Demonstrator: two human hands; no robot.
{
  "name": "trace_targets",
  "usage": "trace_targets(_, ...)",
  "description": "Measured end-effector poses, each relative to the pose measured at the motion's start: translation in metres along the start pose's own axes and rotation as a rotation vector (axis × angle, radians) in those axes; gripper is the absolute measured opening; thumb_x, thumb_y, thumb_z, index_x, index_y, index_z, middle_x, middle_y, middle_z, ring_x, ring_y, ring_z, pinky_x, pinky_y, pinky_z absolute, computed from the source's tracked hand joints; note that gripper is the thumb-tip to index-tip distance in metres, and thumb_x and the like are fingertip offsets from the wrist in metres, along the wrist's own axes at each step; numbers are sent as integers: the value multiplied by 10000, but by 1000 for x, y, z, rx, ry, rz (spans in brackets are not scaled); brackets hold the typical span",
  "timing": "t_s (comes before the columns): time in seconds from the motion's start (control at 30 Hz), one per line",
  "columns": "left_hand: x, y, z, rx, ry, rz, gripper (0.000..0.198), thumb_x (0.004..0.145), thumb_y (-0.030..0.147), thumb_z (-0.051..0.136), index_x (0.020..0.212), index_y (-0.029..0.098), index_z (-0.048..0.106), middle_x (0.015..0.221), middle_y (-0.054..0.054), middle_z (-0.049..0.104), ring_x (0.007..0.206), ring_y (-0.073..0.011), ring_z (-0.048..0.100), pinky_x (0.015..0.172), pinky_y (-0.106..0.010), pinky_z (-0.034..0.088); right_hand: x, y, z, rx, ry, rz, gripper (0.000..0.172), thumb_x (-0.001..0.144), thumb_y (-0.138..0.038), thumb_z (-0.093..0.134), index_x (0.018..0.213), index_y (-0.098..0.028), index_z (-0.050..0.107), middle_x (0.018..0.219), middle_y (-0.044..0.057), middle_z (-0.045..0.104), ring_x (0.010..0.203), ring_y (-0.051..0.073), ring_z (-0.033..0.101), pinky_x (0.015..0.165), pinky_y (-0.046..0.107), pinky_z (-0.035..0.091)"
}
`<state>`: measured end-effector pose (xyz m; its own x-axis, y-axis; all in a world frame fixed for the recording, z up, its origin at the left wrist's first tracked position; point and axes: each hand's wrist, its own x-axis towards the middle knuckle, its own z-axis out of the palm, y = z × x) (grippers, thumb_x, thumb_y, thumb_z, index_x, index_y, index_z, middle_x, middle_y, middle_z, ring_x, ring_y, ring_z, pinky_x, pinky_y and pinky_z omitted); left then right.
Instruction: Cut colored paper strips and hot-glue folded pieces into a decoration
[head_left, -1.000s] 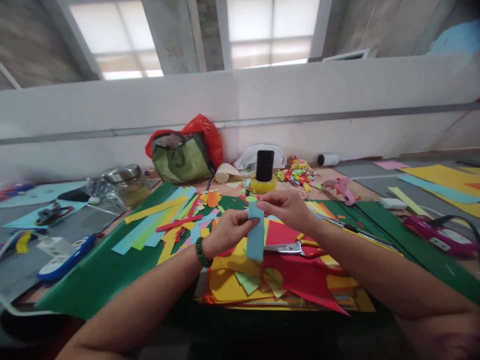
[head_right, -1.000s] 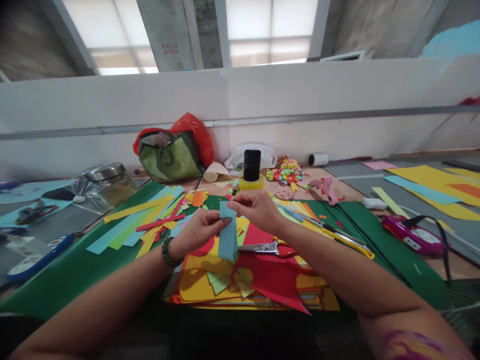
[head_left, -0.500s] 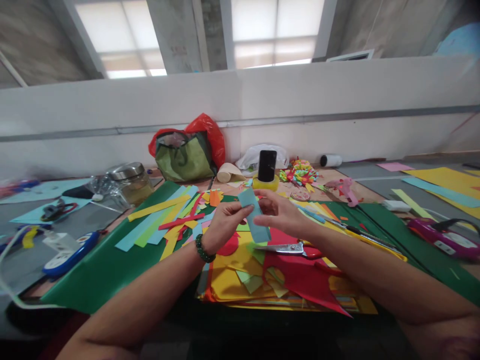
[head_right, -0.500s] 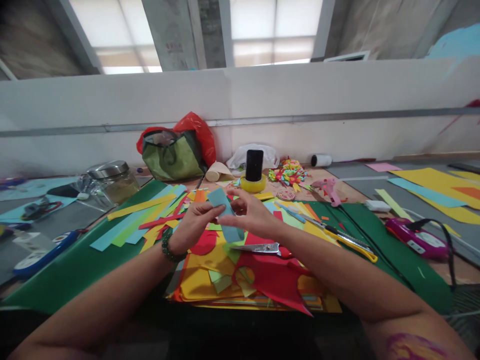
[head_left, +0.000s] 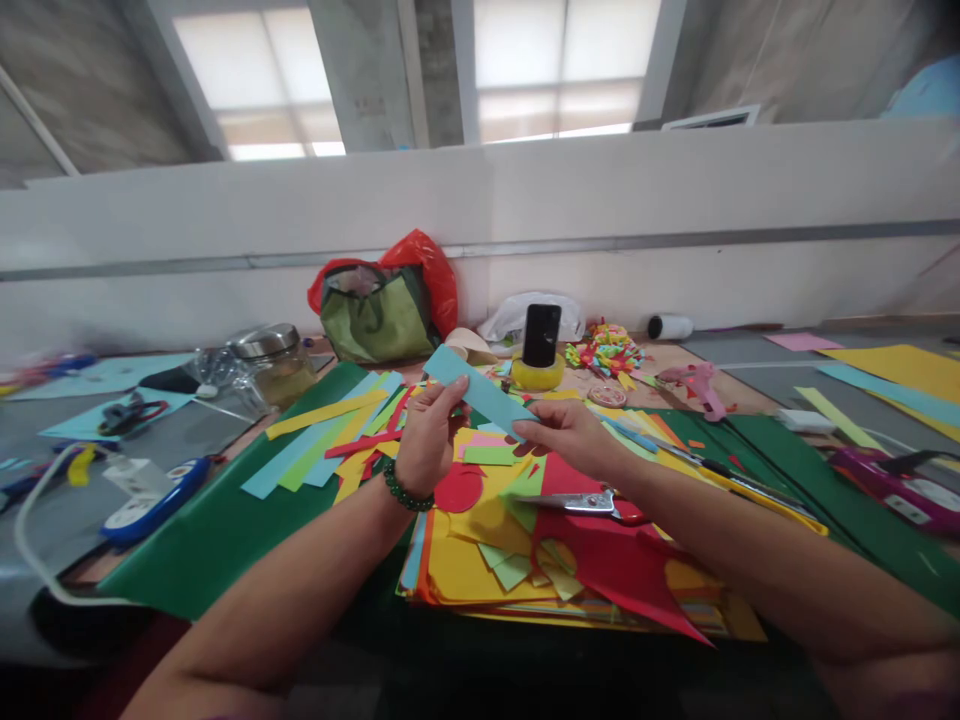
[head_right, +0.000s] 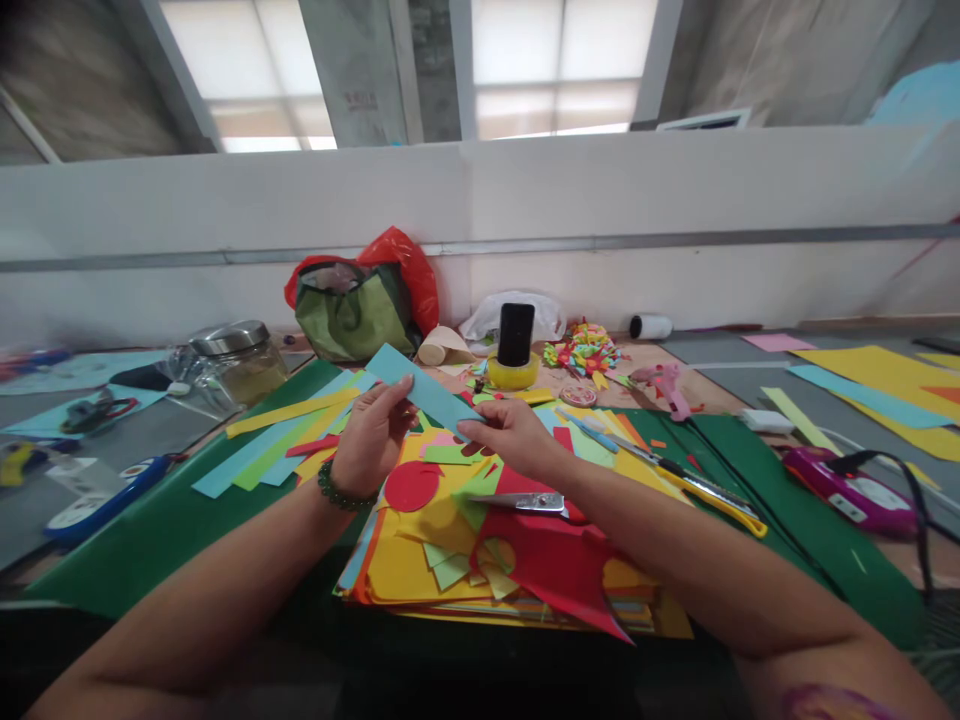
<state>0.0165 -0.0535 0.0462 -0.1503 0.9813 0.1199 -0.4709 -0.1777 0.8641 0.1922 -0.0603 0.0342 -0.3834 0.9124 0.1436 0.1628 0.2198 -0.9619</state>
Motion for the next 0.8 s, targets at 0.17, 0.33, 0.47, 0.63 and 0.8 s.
trace_targets(0.17,2,-2,-2,-41,11,-3,363,435,307,862,544,153,553,469,58,545,431,-47,488,424,-149,358,5,0,-7,18,84,4,432,580,-569,745,644,-161,617,578,-34,555,538,87,529,508,222,456)
trace_targets(0.33,19,9,-14,112,-50,18,304,468,293,827,596,147,594,561,37,585,472,-58,490,480,-182,389,12,-4,-32,33,138,-18,426,546,-528,781,704,-158,641,507,-44,553,467,76,474,456,213,397)
trace_targets(0.47,31,29,-24,480,-113,303,430,551,287,810,945,152,703,860,-32,686,801,-154,622,725,-233,477,8,-12,-51,-227,-97,-11,292,602,-423,761,653,-147,678,466,-37,542,444,79,455,427,208,337)
trace_targets(0.63,11,19,-17,816,-670,169,307,664,363,775,915,188,747,840,-60,736,817,-213,665,669,-243,499,-2,-16,-38,-469,-338,-63,195,695,-332,675,689,-148,738,503,-33,569,463,75,438,445,203,316)
trace_targets(0.8,-5,-1,-10,683,-1039,-272,298,751,458,702,727,165,753,700,-77,743,559,-171,640,524,-236,480,0,-20,-31,-530,-303,-108,246,766,-344,600,655,-150,702,490,-26,548,457,89,462,446,209,327)
